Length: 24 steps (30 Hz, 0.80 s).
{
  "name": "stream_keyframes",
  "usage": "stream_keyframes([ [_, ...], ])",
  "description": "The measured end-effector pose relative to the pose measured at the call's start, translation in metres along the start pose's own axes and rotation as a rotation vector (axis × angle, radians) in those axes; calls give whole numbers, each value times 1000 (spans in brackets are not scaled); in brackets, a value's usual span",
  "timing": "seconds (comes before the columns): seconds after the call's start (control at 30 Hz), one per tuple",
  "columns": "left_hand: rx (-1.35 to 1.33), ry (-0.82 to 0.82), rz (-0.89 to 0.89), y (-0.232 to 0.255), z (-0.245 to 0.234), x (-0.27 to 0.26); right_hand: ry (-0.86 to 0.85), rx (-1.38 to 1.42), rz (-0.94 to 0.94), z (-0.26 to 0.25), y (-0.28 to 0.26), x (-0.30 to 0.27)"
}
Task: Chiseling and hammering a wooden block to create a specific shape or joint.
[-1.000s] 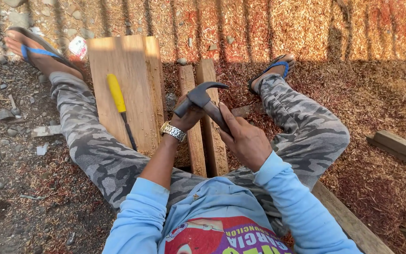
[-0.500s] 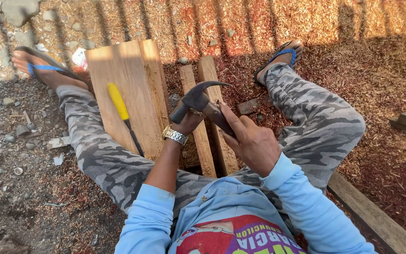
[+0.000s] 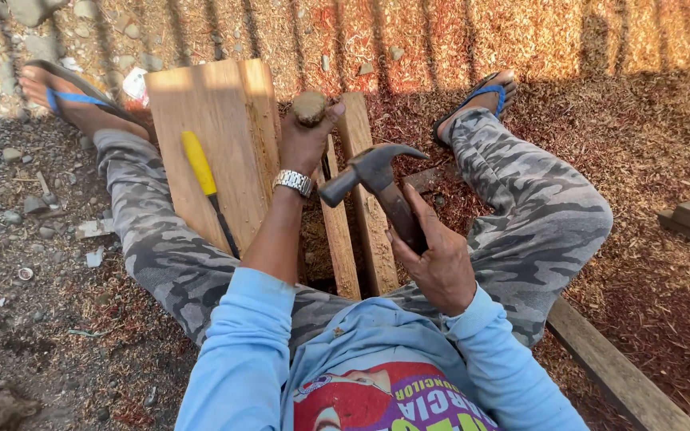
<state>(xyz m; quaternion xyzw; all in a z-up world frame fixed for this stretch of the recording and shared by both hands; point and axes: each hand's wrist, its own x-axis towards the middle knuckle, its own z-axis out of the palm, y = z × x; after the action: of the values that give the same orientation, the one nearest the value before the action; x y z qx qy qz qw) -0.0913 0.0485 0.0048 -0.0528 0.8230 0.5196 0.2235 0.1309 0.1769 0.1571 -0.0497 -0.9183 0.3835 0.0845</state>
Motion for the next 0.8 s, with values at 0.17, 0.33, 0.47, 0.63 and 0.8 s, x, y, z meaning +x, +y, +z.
stream_keyframes([
  [0.17, -181, -147, 733, -67, -4, -79, -21, 29, 199, 6, 8, -18],
  [0.33, -212, -16, 167, -43, -3, -36, -32, 26, 100, -8, -13, -16],
  [0.47, -230, 69, 187, -8, -12, -15, -2, 83, 161, -8, -19, -16],
  [0.63, -286, 225, 701, -1, -35, -81, -44, 23, 156, -9, -27, -19],
  [0.8, -324, 3, 499, 2, -52, -119, -26, 37, 37, -11, -39, -18],
])
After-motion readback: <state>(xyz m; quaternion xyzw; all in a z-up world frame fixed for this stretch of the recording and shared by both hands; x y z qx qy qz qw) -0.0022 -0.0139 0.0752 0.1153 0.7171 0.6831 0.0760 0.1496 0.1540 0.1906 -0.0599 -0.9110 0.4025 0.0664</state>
